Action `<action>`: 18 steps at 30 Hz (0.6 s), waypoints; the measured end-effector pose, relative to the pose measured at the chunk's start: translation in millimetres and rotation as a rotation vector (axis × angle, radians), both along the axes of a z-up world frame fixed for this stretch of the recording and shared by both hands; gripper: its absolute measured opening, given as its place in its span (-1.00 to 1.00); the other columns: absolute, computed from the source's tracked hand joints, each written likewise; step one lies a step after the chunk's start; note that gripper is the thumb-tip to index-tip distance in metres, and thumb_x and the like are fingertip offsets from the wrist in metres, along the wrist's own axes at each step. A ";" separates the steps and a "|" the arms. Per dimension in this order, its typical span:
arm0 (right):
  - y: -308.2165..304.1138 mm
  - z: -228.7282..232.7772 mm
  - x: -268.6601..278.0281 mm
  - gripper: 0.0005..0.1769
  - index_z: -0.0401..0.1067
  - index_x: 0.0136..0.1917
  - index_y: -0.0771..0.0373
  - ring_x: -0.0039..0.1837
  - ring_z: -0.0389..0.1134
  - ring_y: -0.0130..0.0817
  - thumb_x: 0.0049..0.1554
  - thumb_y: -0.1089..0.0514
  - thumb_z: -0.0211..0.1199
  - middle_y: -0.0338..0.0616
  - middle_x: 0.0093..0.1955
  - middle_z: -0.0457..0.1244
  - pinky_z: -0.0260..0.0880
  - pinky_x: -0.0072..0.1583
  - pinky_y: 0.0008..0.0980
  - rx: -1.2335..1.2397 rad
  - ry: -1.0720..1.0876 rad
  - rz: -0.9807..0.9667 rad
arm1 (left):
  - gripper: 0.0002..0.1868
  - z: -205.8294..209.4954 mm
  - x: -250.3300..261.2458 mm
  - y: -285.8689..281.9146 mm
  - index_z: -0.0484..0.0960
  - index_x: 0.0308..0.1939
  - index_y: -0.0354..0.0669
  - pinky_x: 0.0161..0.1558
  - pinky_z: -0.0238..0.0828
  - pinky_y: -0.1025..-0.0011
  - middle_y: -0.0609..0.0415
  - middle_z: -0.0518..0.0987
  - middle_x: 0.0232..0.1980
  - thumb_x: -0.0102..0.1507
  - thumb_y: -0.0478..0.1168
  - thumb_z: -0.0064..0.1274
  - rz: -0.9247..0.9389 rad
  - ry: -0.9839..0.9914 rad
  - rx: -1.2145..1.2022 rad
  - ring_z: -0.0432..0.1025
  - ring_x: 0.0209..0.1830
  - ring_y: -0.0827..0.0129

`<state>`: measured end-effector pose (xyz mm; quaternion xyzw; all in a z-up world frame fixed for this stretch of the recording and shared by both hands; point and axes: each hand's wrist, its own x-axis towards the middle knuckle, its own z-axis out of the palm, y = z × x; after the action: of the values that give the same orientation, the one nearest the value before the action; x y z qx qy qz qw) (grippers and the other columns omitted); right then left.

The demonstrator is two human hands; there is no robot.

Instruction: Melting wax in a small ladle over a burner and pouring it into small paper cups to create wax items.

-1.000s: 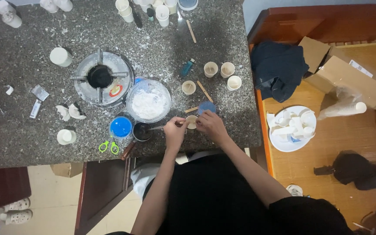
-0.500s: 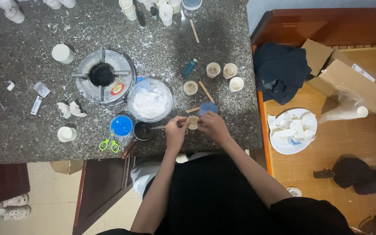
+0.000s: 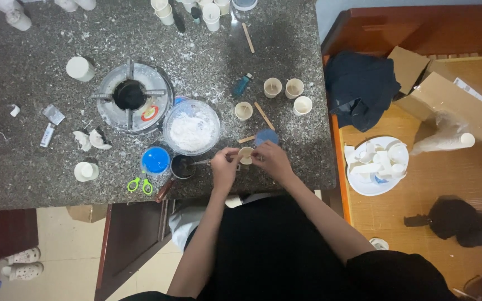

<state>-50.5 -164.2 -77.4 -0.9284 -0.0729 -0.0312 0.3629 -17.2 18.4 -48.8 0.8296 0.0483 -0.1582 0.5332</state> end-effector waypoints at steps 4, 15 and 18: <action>0.2 0.0 1.0 -0.88 0.56 -0.12 0.22 0.01 0.41 -0.21 0.12 0.15 0.44 -0.17 -0.22 0.40 0.46 0.07 -0.22 -0.008 -0.009 0.010 | -0.79 1.0 0.3 1.5 0.70 -0.02 -0.31 -0.20 0.63 0.13 -0.22 0.62 -0.14 0.29 -0.31 0.23 -0.007 -0.016 0.002 0.63 -0.14 -0.01; -8.7 -6.4 0.5 -0.78 0.56 -0.03 0.16 0.10 0.41 -0.21 0.06 0.12 0.47 -0.22 -0.16 0.39 0.47 0.06 -0.19 -0.119 -0.044 0.068 | -0.82 7.9 -0.8 2.5 0.71 -0.03 -0.29 -0.18 0.63 0.10 -0.23 0.63 -0.14 0.29 -0.34 0.22 -0.029 -0.033 0.054 0.62 -0.13 -0.07; -10.9 -14.3 2.0 -0.85 0.56 -0.01 0.15 0.09 0.41 -0.21 0.15 0.10 0.39 -0.19 -0.15 0.39 0.48 0.05 -0.19 -0.149 -0.082 0.046 | -0.82 6.1 -1.0 3.1 0.70 -0.02 -0.30 -0.16 0.63 0.09 -0.21 0.63 -0.13 0.30 -0.34 0.21 -0.032 -0.033 0.060 0.63 -0.11 -0.06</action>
<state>-48.5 -175.1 -91.7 -0.9489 -0.1111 -0.0554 0.2901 -18.3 21.4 -42.7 0.8484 0.0310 -0.1514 0.5062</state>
